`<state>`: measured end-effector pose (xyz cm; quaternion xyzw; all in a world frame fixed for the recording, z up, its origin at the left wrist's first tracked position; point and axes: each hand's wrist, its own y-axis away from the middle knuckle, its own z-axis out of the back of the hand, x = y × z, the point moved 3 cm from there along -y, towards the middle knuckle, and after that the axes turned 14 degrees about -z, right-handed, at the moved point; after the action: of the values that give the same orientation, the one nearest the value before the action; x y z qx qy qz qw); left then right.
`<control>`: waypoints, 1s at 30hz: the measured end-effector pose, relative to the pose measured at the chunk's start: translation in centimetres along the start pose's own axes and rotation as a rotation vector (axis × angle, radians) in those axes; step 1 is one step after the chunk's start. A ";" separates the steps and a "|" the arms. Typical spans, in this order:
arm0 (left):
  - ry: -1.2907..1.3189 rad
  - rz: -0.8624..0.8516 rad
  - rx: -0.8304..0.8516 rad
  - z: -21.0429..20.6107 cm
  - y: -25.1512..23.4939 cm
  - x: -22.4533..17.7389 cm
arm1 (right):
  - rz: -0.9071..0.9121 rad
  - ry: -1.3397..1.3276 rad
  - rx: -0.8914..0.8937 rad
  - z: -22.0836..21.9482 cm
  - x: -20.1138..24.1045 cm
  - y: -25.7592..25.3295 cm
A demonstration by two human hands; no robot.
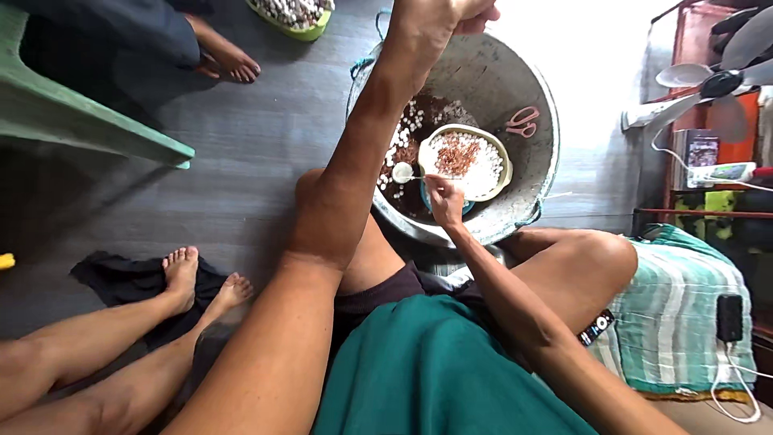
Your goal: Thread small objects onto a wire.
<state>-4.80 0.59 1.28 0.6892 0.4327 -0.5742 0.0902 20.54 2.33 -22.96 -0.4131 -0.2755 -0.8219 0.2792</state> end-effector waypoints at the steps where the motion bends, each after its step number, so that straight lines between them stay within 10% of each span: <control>1: -0.023 -0.016 -0.003 -0.1 0.0 -0.4 | -0.073 -0.072 -0.020 0.9 0.6 0.0; 7: -0.023 -0.084 0.019 -0.3 0.6 -0.5 | -0.401 -0.841 -0.200 9.2 2.7 -0.5; 15: -0.101 -0.163 0.139 -1.8 1.2 -0.4 | 0.002 -0.923 -0.184 21.2 14.0 1.1; 30: -0.183 -0.125 0.152 -2.8 1.5 -0.1 | 0.122 -0.934 -0.282 21.2 20.0 -2.1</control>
<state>-1.79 1.37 1.70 0.6106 0.4200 -0.6701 0.0409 20.22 13.63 3.97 -0.7868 -0.2324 -0.5602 0.1147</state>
